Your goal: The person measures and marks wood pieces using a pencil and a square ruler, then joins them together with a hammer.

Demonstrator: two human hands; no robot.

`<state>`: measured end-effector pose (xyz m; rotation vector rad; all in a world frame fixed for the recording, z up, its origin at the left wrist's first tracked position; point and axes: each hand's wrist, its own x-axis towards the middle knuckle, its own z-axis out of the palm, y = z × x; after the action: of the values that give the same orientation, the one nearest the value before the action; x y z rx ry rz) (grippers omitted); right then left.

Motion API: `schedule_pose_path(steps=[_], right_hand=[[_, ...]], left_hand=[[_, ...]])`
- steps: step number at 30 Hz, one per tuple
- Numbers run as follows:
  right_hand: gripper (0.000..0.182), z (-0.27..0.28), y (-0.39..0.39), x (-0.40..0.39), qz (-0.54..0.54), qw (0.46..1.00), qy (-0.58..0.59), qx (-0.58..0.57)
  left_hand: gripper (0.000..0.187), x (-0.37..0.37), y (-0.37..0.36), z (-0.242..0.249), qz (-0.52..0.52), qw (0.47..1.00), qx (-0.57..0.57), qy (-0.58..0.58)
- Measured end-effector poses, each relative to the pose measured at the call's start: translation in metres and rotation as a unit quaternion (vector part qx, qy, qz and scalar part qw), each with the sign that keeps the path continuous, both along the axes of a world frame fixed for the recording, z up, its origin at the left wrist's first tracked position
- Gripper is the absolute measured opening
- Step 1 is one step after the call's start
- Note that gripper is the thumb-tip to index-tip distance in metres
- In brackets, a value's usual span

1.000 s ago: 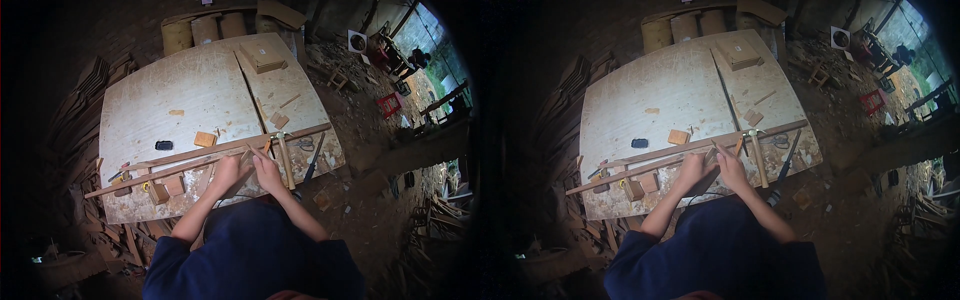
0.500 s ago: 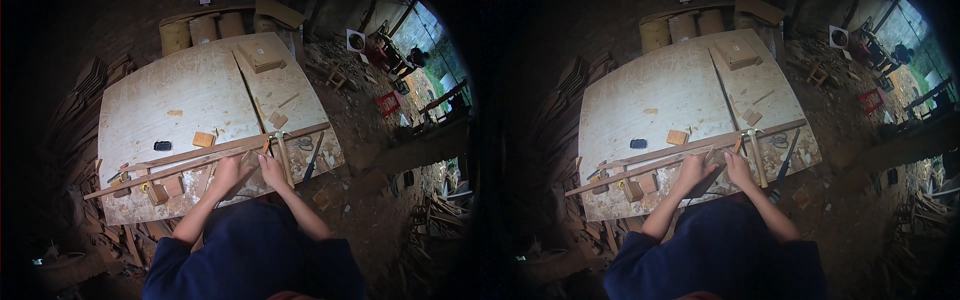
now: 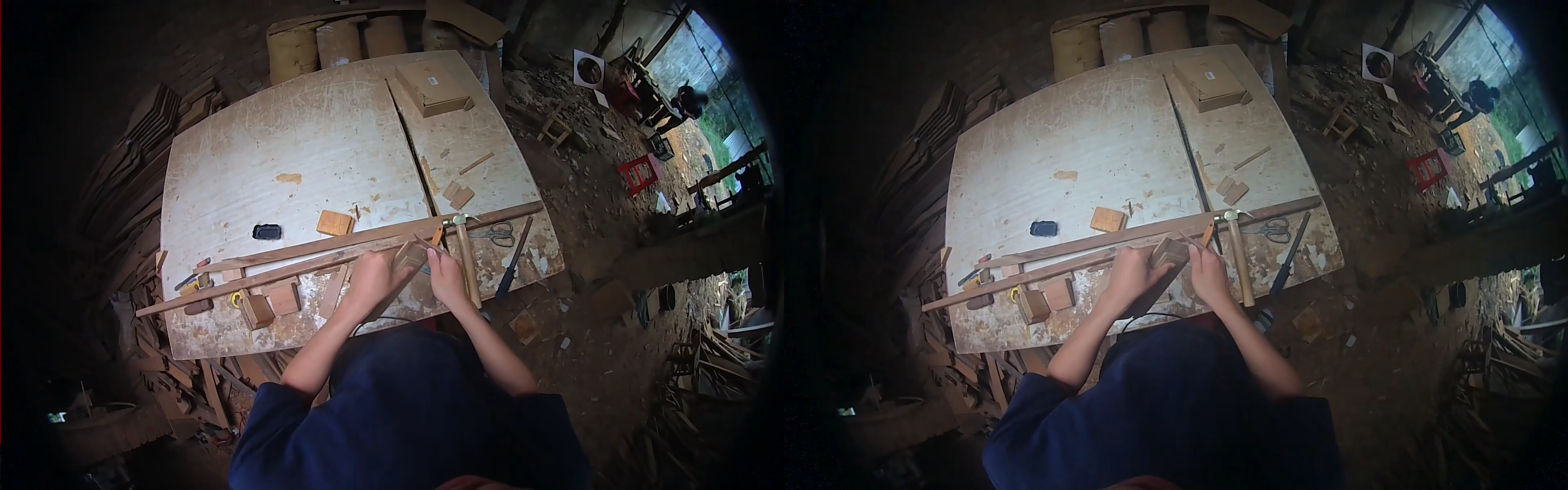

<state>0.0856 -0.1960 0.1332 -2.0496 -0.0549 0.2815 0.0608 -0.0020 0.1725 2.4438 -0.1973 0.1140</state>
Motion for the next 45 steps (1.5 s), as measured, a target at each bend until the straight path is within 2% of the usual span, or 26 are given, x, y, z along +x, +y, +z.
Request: schedule_pose_path(steps=[1,2,4,5,8,9,11,13,16,17,20,21,24,25,26,28,32,33,36,37,40,41,44,45], right_hand=[[0.038,-0.006,-0.005,0.003,0.033,0.999,0.037,-0.022],[0.038,-0.014,-0.005,-0.003,0.028,0.999,-0.027,0.005],[0.036,0.025,0.012,-0.020,0.023,0.986,-0.155,0.057],[0.035,0.046,0.015,-0.023,0.019,0.979,-0.176,0.100],[0.036,-0.014,0.003,-0.006,-0.005,0.987,-0.157,0.027],[0.036,-0.010,-0.003,0.003,0.011,0.998,0.040,-0.050],[0.037,-0.009,0.002,-0.007,0.009,0.999,-0.044,-0.010],[0.037,0.032,0.015,-0.020,-0.002,0.993,-0.113,0.037],[0.037,-0.009,0.008,-0.010,-0.017,0.981,-0.184,0.058],[0.037,-0.029,-0.002,-0.006,-0.024,0.997,-0.038,0.063],[0.036,-0.017,-0.001,-0.014,0.006,0.998,-0.059,0.003],[0.036,0.014,0.005,-0.017,-0.002,1.000,-0.024,-0.015],[0.037,0.015,0.012,-0.018,-0.032,0.974,-0.191,0.117],[0.037,-0.003,0.008,-0.012,-0.036,0.974,-0.205,0.087],[0.036,-0.019,0.000,-0.008,-0.018,0.990,-0.136,0.043],[0.036,-0.012,-0.006,-0.011,0.019,0.999,0.008,-0.049],[0.037,0.027,0.010,-0.022,-0.033,0.986,-0.133,0.098],[0.037,0.010,0.005,-0.018,-0.034,0.994,-0.065,0.078],[0.034,-0.039,-0.012,-0.008,0.000,0.999,-0.036,-0.024],[0.035,-0.024,-0.002,-0.015,-0.024,0.996,-0.084,0.002],[0.039,0.024,0.007,-0.020,-0.044,0.987,-0.103,0.113],[0.038,0.003,0.005,-0.017,-0.059,0.985,-0.115,0.116],[0.035,-0.055,-0.017,-0.005,-0.008,0.999,-0.044,0.002],[0.036,-0.041,-0.011,-0.012,-0.030,0.998,-0.046,-0.019]], left_hand=[[0.037,0.000,0.000,-0.001,-0.008,1.000,0.002,-0.007],[0.037,0.000,0.001,-0.009,-0.012,1.000,-0.001,-0.001],[0.038,0.002,0.004,-0.030,-0.015,1.000,-0.008,0.012],[0.039,0.002,0.002,-0.026,-0.004,1.000,-0.003,0.029],[0.039,0.003,0.001,0.001,0.001,0.999,0.018,0.048],[0.040,0.003,0.000,0.006,-0.016,0.999,0.024,0.038],[0.040,0.007,-0.001,-0.001,-0.031,0.999,0.023,0.019],[0.041,0.005,0.002,-0.021,-0.031,0.999,0.012,0.011],[0.040,0.007,-0.001,0.001,-0.016,0.999,0.027,0.035],[0.040,0.007,0.000,0.002,-0.029,0.998,0.032,0.036],[0.040,0.008,-0.002,-0.003,-0.048,0.998,0.035,0.034],[0.040,0.007,-0.003,-0.014,-0.044,0.998,0.033,0.033],[0.037,0.006,-0.004,-0.001,-0.021,0.999,0.021,0.035],[0.036,0.008,-0.005,0.006,-0.016,0.999,0.017,0.034],[0.036,0.008,-0.003,0.007,-0.027,0.999,0.027,0.033],[0.036,0.007,-0.001,0.002,-0.047,0.997,0.044,0.037],[0.037,0.007,-0.002,-0.009,-0.032,0.999,0.020,0.021],[0.037,0.008,-0.001,-0.002,-0.035,0.999,0.015,0.011],[0.037,0.008,0.000,-0.002,-0.040,0.998,0.034,0.023],[0.036,0.009,-0.001,-0.003,-0.041,0.997,0.047,0.036],[0.036,0.006,-0.006,0.001,-0.027,0.999,0.007,0.017],[0.036,0.007,-0.004,0.002,-0.031,0.999,0.008,0.014],[0.036,0.011,-0.005,-0.007,-0.046,0.999,0.014,0.015],[0.037,0.010,-0.005,-0.021,-0.047,0.998,0.020,0.029]])
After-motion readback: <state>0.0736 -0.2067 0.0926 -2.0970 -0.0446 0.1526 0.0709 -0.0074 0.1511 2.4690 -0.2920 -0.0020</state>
